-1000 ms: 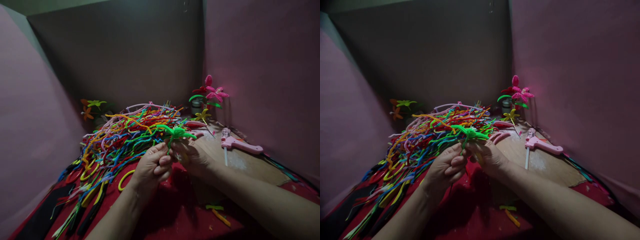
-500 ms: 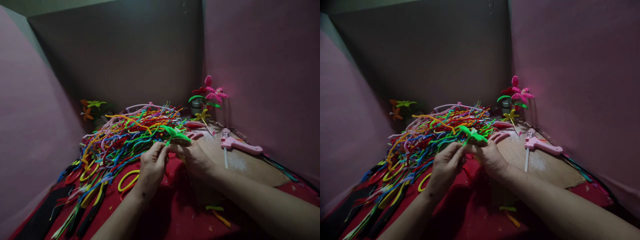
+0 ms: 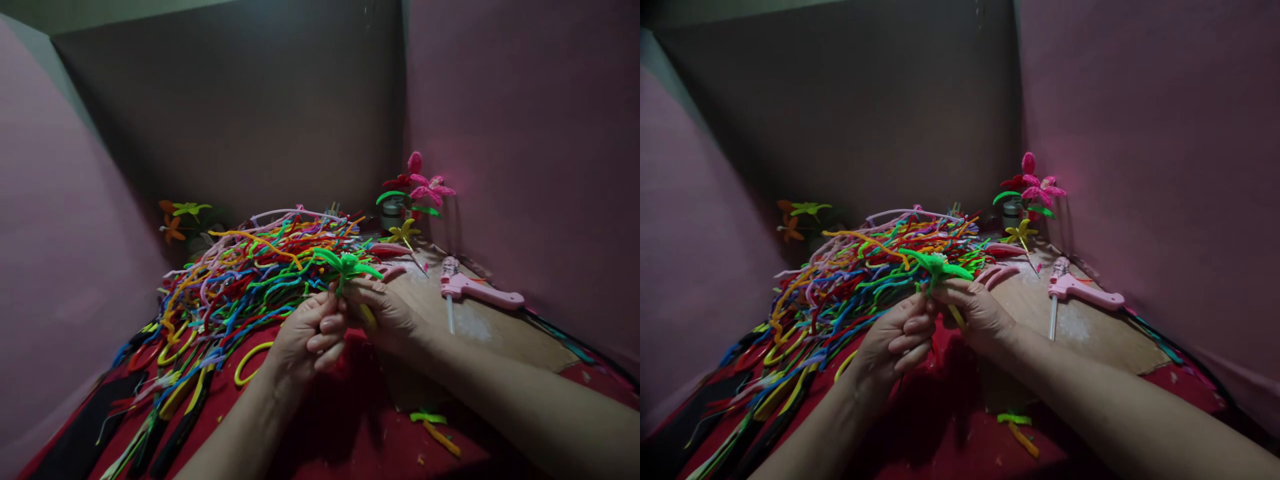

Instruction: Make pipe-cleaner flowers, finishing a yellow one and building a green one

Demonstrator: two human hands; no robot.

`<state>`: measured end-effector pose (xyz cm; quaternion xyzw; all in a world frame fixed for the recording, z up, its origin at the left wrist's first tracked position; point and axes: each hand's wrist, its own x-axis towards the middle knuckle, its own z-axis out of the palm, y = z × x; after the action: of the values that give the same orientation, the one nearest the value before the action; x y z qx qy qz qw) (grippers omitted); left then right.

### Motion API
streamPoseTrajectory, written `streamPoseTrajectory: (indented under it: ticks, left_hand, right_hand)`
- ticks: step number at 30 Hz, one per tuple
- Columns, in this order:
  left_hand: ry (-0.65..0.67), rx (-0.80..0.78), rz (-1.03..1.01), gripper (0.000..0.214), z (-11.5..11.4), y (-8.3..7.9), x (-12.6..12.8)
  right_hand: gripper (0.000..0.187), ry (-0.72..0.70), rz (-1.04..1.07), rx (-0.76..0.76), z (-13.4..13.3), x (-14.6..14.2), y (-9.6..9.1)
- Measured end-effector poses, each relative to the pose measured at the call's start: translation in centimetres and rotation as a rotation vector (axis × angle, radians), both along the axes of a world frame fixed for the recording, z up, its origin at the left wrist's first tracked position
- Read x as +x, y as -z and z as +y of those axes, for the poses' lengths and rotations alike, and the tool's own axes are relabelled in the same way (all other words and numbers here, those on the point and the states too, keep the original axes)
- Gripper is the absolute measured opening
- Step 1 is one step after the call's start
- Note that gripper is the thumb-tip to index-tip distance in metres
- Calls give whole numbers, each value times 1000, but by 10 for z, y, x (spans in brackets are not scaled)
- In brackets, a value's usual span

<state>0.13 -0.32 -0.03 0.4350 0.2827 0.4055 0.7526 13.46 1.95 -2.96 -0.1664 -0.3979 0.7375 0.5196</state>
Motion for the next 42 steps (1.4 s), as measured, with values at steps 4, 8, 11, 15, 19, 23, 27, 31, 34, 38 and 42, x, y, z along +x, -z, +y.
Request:
streamPoseTrajectory:
  ticks: [4,8,11,15,19,23,27,31,34,38,42]
  left_hand:
    - [-345,399,461,19,-5,3,6]
    - [-663,827,793,9,-7,9,8]
    - [-591,698,751,16,-8,5,6]
    - [-252,238,304,20,-8,-5,3]
    - [1,47,7,14,-6,-6,1]
    - [-206,311,371,18,-4,0,1]
    - [-573,838,831,9,-4,6,1]
    - [-588,877,906,14,-5,4,0]
    - [-512,670,775,19,-6,-3,0]
    - [-317,342,481,22,-6,-10,-2]
    - [-83,137,136,17,-4,-4,-5]
  right_hand:
    - [12,159,-2,-25,0,-3,-3]
    - [10,244,-61,15,-4,-5,-5]
    - [13,213,-91,82,-7,-4,-8]
    - [16,115,-63,63,-8,-1,-9]
    - [12,-1,-5,59,-5,-1,-7]
    - [8,104,46,-3,-2,-3,-5]
    - [10,177,-8,59,-3,-2,-6]
    - [10,115,-128,184,-8,1,-12]
    - [8,125,-218,190,-9,3,-16]
    - [9,115,-217,154,-4,5,-12]
    - [11,-44,-73,82,1,4,-2]
